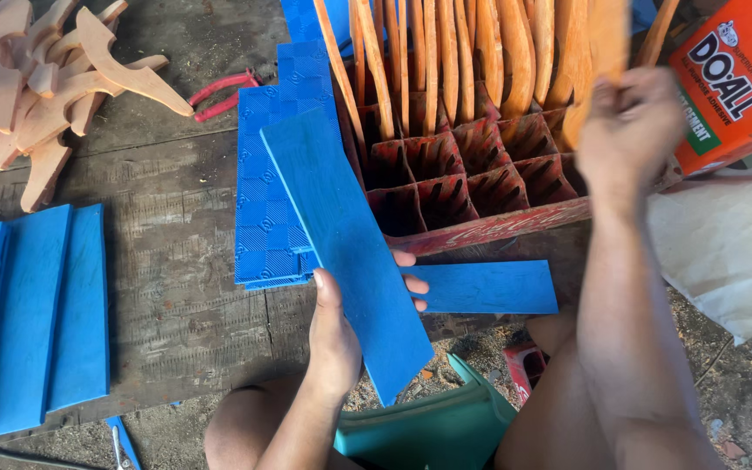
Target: The person repeatedly picks up a blue rubber sole and a wooden foot-shaped piece, aligns them, and presses them together to form a sandal. The person handles multiple pairs of soles and wooden pieces, stacking the finished assemblies on the table.
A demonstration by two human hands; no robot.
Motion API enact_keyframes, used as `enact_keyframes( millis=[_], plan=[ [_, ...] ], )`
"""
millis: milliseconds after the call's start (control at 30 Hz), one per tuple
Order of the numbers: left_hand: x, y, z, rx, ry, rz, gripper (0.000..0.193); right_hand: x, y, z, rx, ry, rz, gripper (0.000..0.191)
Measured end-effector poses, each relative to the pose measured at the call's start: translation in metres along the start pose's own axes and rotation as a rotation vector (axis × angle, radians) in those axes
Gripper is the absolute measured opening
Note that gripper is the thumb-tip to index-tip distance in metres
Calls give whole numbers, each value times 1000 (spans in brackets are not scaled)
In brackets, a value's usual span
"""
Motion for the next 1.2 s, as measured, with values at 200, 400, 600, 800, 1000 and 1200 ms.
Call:
enact_keyframes(
  millis=[200, 400, 600, 800, 1000, 1200],
  plan=[
    [4, -3, 7, 4, -22, -93, 88, 30, 80, 15, 216, -163, 625, 14],
    [11, -18, 15, 27, 33, -246, 71, 93, 76, -47, 463, -272, 952, 32],
    [25, -32, 21, 96, 59, -297, 70, 103, 28, -103, 572, -366, 618, 35],
    [38, -41, 20, 112, 19, -257, 70, 139, 22, -120, 602, -42, 312, 34],
    [46, -20, 13, -51, 6, -80, 63, 156, 14, -133, 578, 21, 185, 42],
    [50, -17, 10, -82, 42, -114, 61, 160, 9, -143, 536, 112, 181, 49]
  ],
)
Point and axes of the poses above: each hand's wrist, its own z-axis towards the middle knuckle, its own y-axis out of the back of the hand, x = y × z, the point moved 9 cm from there along z, towards the middle knuckle, and after that the axes turned 10 degrees about -y, right-handed, at the moved point
